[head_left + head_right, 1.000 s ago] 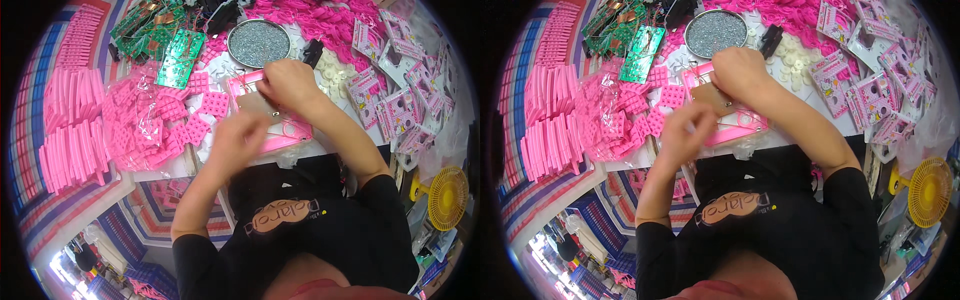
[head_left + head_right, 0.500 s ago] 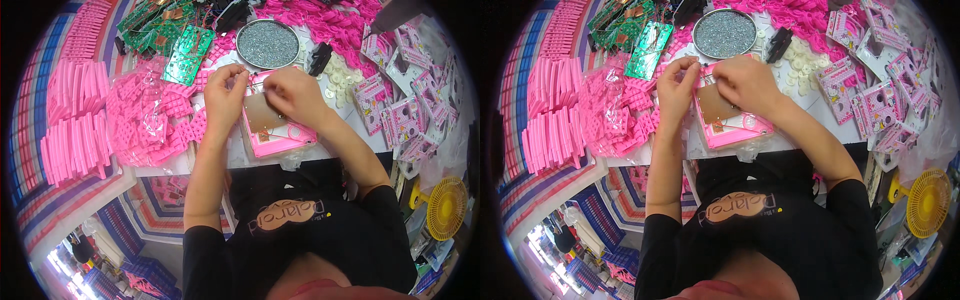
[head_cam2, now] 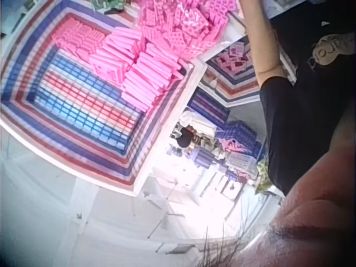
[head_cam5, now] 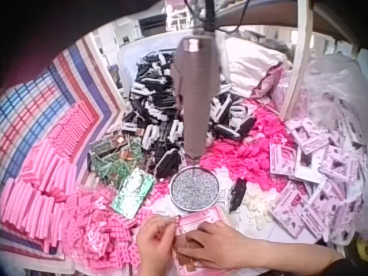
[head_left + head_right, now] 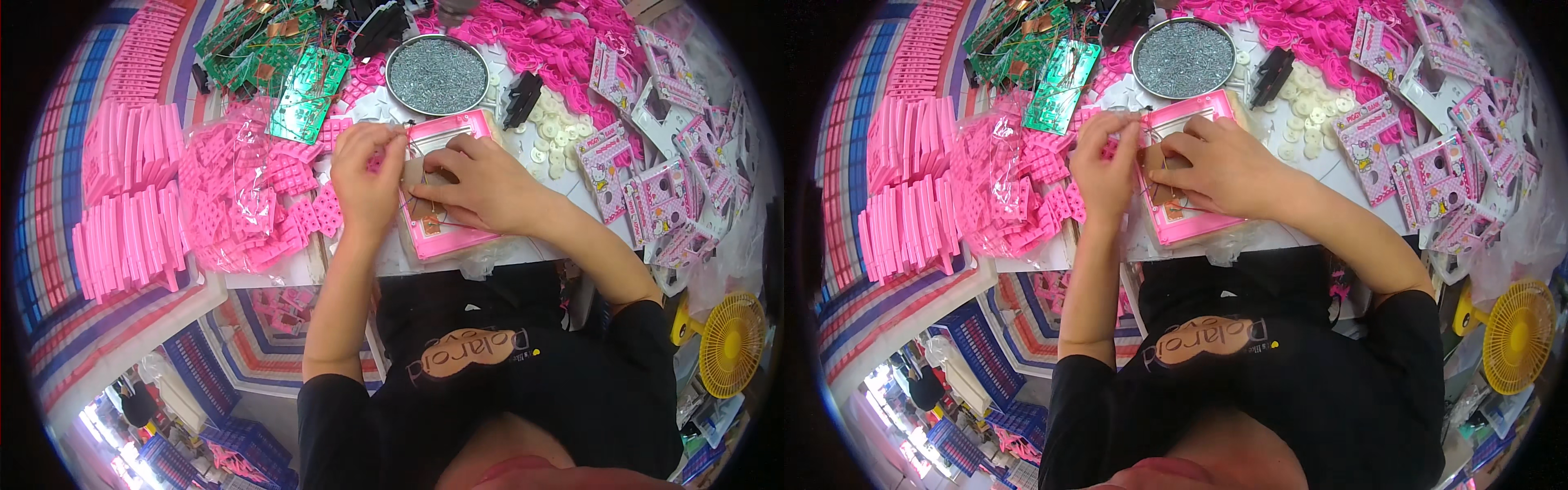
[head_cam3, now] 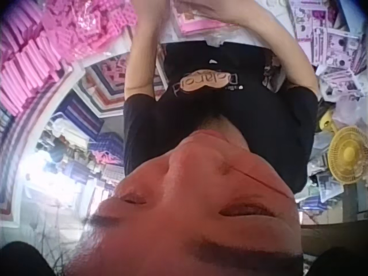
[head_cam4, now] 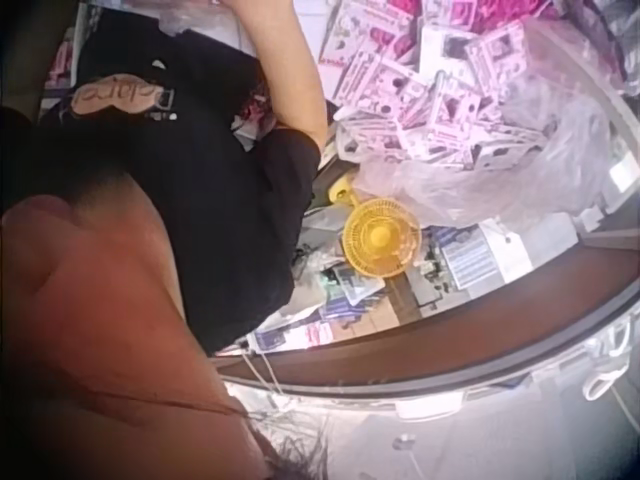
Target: Assembling components of pink toy calculators using a glue gun and organizing parts on a workbench.
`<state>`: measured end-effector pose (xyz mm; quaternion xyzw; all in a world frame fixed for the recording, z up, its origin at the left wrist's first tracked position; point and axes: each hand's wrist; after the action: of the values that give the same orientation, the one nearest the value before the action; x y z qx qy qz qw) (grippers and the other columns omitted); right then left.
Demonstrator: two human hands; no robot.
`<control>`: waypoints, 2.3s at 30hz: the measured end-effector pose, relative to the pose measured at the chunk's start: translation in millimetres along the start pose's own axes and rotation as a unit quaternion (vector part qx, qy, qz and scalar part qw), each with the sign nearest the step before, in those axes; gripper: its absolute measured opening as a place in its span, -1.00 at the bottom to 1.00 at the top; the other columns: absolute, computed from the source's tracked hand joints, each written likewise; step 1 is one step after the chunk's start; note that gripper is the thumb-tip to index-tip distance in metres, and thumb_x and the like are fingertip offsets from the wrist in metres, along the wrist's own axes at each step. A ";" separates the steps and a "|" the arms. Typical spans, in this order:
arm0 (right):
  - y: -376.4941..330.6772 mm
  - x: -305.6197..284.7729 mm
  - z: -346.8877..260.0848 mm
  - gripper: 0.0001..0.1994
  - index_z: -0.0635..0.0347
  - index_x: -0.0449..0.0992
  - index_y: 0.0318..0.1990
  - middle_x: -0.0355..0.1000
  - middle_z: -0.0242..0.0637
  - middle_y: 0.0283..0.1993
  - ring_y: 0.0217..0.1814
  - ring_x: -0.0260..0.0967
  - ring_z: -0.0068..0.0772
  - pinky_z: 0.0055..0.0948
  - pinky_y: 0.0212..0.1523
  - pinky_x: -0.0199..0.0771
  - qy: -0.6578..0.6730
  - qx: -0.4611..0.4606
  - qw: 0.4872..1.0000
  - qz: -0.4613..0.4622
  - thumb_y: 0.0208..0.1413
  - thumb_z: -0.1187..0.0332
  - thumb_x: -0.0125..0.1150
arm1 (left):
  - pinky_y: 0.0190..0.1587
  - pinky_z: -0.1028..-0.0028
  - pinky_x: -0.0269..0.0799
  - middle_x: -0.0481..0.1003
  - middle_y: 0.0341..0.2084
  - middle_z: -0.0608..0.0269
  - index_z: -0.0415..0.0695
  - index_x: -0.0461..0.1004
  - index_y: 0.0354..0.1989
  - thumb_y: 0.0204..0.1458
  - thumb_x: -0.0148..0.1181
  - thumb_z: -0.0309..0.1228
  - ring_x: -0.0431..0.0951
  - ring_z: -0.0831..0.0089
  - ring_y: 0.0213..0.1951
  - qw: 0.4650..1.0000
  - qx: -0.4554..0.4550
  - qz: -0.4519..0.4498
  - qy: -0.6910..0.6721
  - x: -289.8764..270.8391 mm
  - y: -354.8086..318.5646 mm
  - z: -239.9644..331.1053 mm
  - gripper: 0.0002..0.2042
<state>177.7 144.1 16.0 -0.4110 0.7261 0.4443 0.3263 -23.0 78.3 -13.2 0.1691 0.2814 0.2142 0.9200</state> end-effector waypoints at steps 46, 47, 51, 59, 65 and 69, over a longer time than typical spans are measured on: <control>4.6 -10.4 22.8 -0.85 0.20 0.57 -0.29 0.52 -0.22 -0.28 -0.20 0.47 -0.11 -0.20 -0.21 0.54 -0.089 0.142 0.984 0.060 -0.07 0.44 0.28 | -0.21 0.51 0.57 0.64 -0.23 0.18 -0.20 0.63 -0.13 0.12 0.27 -0.57 0.67 0.45 -0.26 0.989 -0.093 -0.096 -0.064 12.4 6.8 23.9 -0.85; 9.4 -9.2 20.8 -0.85 0.21 0.58 -0.31 0.52 -0.22 -0.30 -0.21 0.47 -0.12 -0.21 -0.22 0.55 -0.102 0.145 0.984 0.034 -0.09 0.44 0.27 | -0.21 0.53 0.57 0.64 -0.23 0.18 -0.20 0.63 -0.13 0.13 0.26 -0.57 0.67 0.47 -0.26 0.978 -0.159 -0.084 -0.110 14.3 6.2 24.6 -0.85; 11.9 -16.9 5.1 -0.90 0.24 0.61 -0.40 0.51 -0.21 -0.36 -0.19 0.49 -0.14 -0.22 -0.22 0.57 -0.120 0.133 0.980 -0.087 -0.10 0.44 0.25 | -0.32 0.51 0.49 0.62 -0.28 0.18 -0.24 0.60 -0.24 0.10 0.27 -0.57 0.62 0.47 -0.35 0.990 -0.079 -0.112 -0.017 9.9 11.8 26.8 -0.92; -19.6 -12.6 -14.1 -0.89 0.19 0.58 -0.37 0.46 -0.25 -0.38 -0.24 0.48 -0.12 -0.18 -0.29 0.54 -0.041 0.205 0.977 -0.049 -0.08 0.40 0.29 | -0.11 0.20 0.33 0.48 -0.37 0.18 -0.17 0.55 -0.37 -0.07 0.34 -0.50 0.46 0.10 -0.18 0.969 0.133 -0.188 0.087 12.8 20.7 21.2 -0.90; -16.6 -14.9 -17.5 -0.89 0.17 0.53 -0.36 0.38 -0.28 -0.32 -0.17 0.39 -0.19 -0.23 -0.31 0.51 -0.070 0.178 0.981 0.034 -0.07 0.42 0.31 | -0.05 0.16 0.27 0.47 -0.24 0.21 -0.14 0.54 -0.38 -0.08 0.35 -0.46 0.43 0.15 -0.09 0.955 0.136 -0.232 0.128 21.9 17.4 26.5 -0.89; -17.6 -14.5 -14.2 -0.88 0.19 0.53 -0.35 0.38 -0.28 -0.31 -0.15 0.38 -0.20 -0.27 -0.29 0.51 -0.072 0.171 0.982 0.031 -0.06 0.42 0.31 | -0.09 0.17 0.27 0.47 -0.26 0.19 -0.15 0.54 -0.39 -0.10 0.35 -0.47 0.44 0.14 -0.11 0.955 0.161 -0.211 0.134 25.2 16.4 28.5 -0.88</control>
<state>198.3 130.9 27.1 -0.2938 0.7779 0.3522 0.4295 7.8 99.1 5.0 0.2220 0.4622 -0.0120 0.8585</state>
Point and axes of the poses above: each hand's wrist, its own y-axis towards the middle knuckle, its own x-axis out of the palm, z = x × y
